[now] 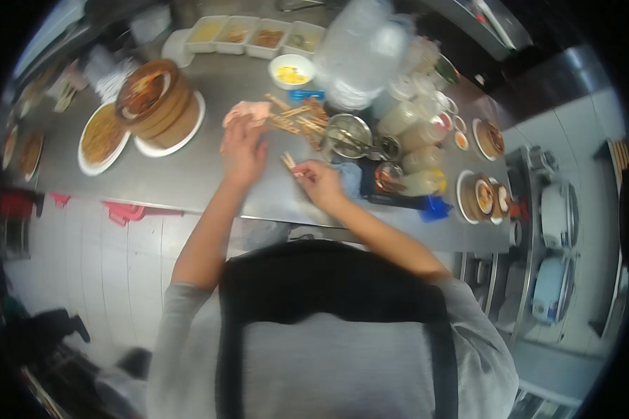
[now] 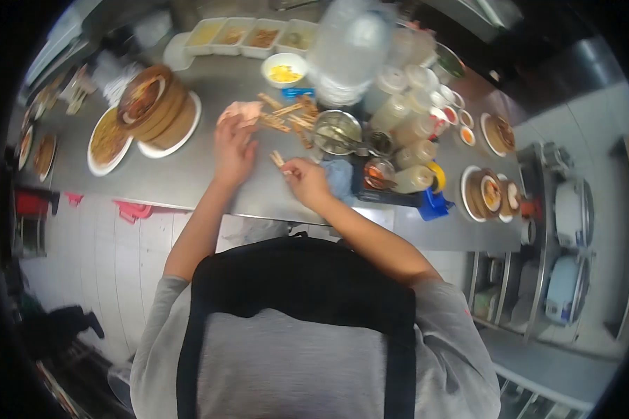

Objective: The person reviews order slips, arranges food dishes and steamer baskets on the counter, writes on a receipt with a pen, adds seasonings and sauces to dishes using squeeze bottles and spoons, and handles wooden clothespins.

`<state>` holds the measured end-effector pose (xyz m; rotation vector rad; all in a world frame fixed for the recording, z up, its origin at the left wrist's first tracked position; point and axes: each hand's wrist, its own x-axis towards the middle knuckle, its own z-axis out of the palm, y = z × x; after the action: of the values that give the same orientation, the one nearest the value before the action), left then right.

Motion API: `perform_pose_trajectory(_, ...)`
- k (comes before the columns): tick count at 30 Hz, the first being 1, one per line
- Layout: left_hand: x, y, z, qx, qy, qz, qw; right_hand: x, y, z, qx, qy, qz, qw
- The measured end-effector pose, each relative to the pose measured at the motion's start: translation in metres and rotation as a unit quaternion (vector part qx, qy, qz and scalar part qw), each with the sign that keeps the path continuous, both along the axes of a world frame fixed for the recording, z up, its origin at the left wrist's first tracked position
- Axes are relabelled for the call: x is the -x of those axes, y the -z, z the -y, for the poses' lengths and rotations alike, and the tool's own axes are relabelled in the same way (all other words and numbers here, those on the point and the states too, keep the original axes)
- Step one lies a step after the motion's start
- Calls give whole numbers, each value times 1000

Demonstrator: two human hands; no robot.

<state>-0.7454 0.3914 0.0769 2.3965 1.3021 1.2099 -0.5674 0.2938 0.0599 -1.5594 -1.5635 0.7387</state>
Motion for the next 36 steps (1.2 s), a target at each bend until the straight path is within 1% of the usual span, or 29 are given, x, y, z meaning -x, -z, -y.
perform_pose_trajectory(4,-8,-2,-7,-37,12,0,999,-1,2,3,35,31,-168,985)
perform_pose_trajectory(5,-8,-1,-11,-34,14,1,999,-5,0,5,70,36,-268,960)
perform_pose_trajectory(6,-8,1,-14,-31,12,1,999,-6,-4,7,105,37,-367,924)
perform_pose_trajectory(7,-5,3,-16,-27,4,-1,1000,-4,-6,8,139,31,-463,875)
perform_pose_trajectory(10,4,18,-19,-10,-13,36,999,-9,-19,12,180,33,-600,779)
perform_pose_trajectory(11,7,23,-20,-4,-21,52,998,-10,-20,12,185,30,-604,775)
perform_pose_trajectory(14,7,22,-19,-3,-23,33,999,-13,-22,11,194,35,-608,769)
perform_pose_trajectory(17,8,25,-19,-24,-35,16,999,-10,-26,10,200,54,-603,771)
perform_pose_trajectory(18,6,20,-18,-54,-47,8,997,-8,-28,11,200,61,-602,771)
perform_pose_trajectory(21,0,7,-12,-57,-29,-65,996,-6,-26,7,210,70,-598,770)
perform_pose_trajectory(22,0,5,-13,-60,-20,-71,995,-6,-25,7,213,74,-597,770)
perform_pose_trajectory(24,-15,4,-18,-68,14,-77,995,-2,-21,7,202,40,-584,785)
perform_pose_trajectory(25,-26,6,-21,-69,14,-98,993,-4,-20,8,187,33,-574,796)
perform_pose_trajectory(27,-34,14,-33,-77,25,-135,988,-4,-14,12,190,29,-589,785)
perform_pose_trajectory(29,-36,18,-38,-67,50,-170,982,2,-11,16,192,36,-530,825)
perform_pose_trajectory(32,-33,3,-31,-27,93,-167,981,-1,-18,22,246,21,-461,853)
perform_pose_trajectory(34,-31,-7,-23,13,114,-180,977,-4,-13,22,235,25,-437,868)
perform_pose_trajectory(35,-31,-5,-26,20,135,-148,979,-4,-10,22,232,23,-425,875)
perform_pose_trajectory(36,-27,-3,-32,29,148,-119,981,-5,-11,22,199,34,-312,928)
